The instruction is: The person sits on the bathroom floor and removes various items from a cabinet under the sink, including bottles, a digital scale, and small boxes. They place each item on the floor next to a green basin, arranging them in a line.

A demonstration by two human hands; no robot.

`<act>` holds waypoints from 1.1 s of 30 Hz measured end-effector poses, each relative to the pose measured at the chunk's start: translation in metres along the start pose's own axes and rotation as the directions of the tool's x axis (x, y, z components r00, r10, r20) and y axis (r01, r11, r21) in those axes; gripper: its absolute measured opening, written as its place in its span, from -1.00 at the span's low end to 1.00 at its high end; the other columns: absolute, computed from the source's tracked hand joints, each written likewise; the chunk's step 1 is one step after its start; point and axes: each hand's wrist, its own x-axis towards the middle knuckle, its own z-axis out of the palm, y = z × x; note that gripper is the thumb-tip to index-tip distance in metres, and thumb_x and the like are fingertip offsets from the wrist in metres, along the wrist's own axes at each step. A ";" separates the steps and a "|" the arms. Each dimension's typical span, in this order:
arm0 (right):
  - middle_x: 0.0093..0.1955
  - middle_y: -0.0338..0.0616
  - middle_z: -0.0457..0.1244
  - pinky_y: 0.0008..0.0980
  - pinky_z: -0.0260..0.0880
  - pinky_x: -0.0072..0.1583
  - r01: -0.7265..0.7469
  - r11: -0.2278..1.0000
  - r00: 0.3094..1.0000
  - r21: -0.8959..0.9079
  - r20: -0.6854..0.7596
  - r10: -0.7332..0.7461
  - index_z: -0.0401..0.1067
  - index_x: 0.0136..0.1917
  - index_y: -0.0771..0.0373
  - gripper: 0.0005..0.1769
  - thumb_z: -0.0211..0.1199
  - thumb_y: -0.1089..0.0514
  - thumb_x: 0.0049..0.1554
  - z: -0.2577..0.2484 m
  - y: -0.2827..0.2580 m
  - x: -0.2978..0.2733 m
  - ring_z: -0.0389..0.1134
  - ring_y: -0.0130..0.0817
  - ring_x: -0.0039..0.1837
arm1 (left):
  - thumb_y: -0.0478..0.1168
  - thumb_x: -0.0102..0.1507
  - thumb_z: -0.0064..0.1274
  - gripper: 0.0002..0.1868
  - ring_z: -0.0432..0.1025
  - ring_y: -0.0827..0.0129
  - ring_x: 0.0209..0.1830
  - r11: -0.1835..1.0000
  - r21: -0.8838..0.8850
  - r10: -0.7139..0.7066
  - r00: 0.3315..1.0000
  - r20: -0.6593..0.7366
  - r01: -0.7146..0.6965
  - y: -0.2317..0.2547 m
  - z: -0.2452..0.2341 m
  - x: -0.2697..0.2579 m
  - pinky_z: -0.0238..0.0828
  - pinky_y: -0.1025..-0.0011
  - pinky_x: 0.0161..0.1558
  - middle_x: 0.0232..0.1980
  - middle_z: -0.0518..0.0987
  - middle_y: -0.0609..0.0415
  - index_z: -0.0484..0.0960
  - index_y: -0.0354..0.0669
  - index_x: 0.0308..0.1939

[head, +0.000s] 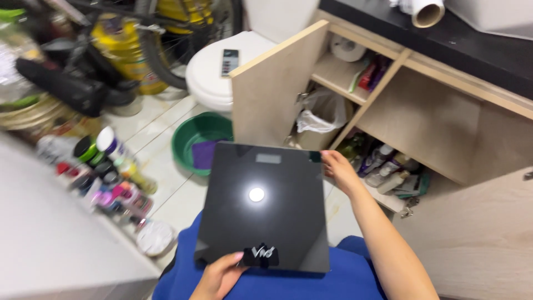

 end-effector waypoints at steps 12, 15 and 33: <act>0.25 -0.15 0.34 -0.27 0.37 0.25 -0.063 0.890 0.998 0.452 0.025 0.058 0.37 0.36 0.18 -0.51 0.18 -0.08 0.25 0.050 -0.005 -0.159 0.38 -0.27 0.22 | -0.43 0.24 0.04 -0.56 0.54 -0.06 0.10 1.000 0.026 0.003 0.999 0.049 -0.004 -0.012 0.029 -0.023 0.49 -0.09 0.17 0.14 0.59 -0.30 0.48 -0.53 0.20; 0.21 -0.11 0.36 -0.27 0.40 0.21 -0.057 0.884 0.998 0.465 0.022 0.052 0.40 0.32 0.24 -0.56 0.22 -0.04 0.28 0.046 0.004 -0.172 0.40 -0.25 0.16 | -0.42 0.25 0.04 -0.60 0.55 -0.05 0.06 1.000 0.004 0.012 0.997 0.082 -0.013 -0.016 0.024 -0.028 0.50 -0.07 0.15 0.12 0.60 -0.31 0.49 -0.58 0.17; 0.08 -0.13 0.39 -0.33 0.48 0.07 0.007 0.878 0.999 0.478 0.025 -0.022 0.44 0.20 0.25 -0.73 0.21 0.14 0.25 0.075 -0.001 -0.198 0.45 -0.30 0.04 | -0.40 0.31 0.06 -0.60 0.54 0.11 0.12 0.985 0.140 0.081 0.987 0.137 -0.100 -0.019 0.015 -0.052 0.46 0.16 0.23 0.16 0.59 -0.25 0.49 -0.53 0.21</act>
